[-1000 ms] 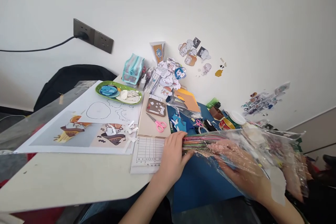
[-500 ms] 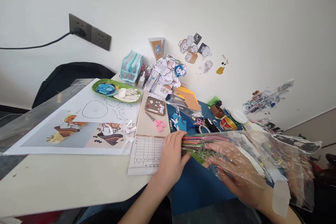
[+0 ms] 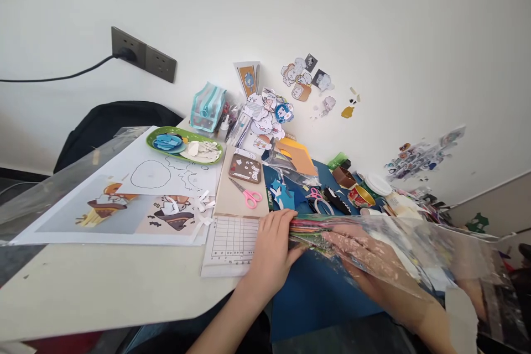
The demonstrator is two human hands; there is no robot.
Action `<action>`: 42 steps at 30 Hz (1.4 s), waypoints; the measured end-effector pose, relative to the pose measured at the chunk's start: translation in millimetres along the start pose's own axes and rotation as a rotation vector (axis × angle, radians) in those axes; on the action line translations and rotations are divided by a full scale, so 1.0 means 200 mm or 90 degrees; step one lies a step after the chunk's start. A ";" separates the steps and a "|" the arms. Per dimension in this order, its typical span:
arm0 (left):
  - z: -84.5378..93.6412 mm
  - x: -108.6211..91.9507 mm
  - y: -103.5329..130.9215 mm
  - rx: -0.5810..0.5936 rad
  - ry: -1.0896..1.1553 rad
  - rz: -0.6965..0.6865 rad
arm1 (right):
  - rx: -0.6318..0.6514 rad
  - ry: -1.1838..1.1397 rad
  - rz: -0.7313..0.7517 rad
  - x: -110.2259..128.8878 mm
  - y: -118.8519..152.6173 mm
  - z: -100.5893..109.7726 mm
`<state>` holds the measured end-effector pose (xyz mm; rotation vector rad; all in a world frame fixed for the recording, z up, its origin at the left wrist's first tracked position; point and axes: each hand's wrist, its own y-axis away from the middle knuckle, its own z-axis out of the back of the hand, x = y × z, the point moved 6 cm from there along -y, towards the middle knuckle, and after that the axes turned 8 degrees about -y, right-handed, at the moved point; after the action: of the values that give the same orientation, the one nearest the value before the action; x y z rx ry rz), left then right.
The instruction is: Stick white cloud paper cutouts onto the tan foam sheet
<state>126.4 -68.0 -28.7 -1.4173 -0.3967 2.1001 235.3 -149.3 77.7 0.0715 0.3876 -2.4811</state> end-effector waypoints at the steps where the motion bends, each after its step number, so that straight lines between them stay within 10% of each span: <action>1: 0.00 0.00 0.00 0.000 0.000 0.001 | 0.008 -0.013 -0.001 -0.01 0.00 -0.01; 42: 0.00 0.01 0.00 -0.006 0.013 0.004 | 0.047 0.133 0.103 0.07 0.04 -0.04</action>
<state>126.5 -66.3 -29.8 -1.4453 -0.3944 2.0903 228.0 -161.9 65.1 0.3788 0.3622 -2.3341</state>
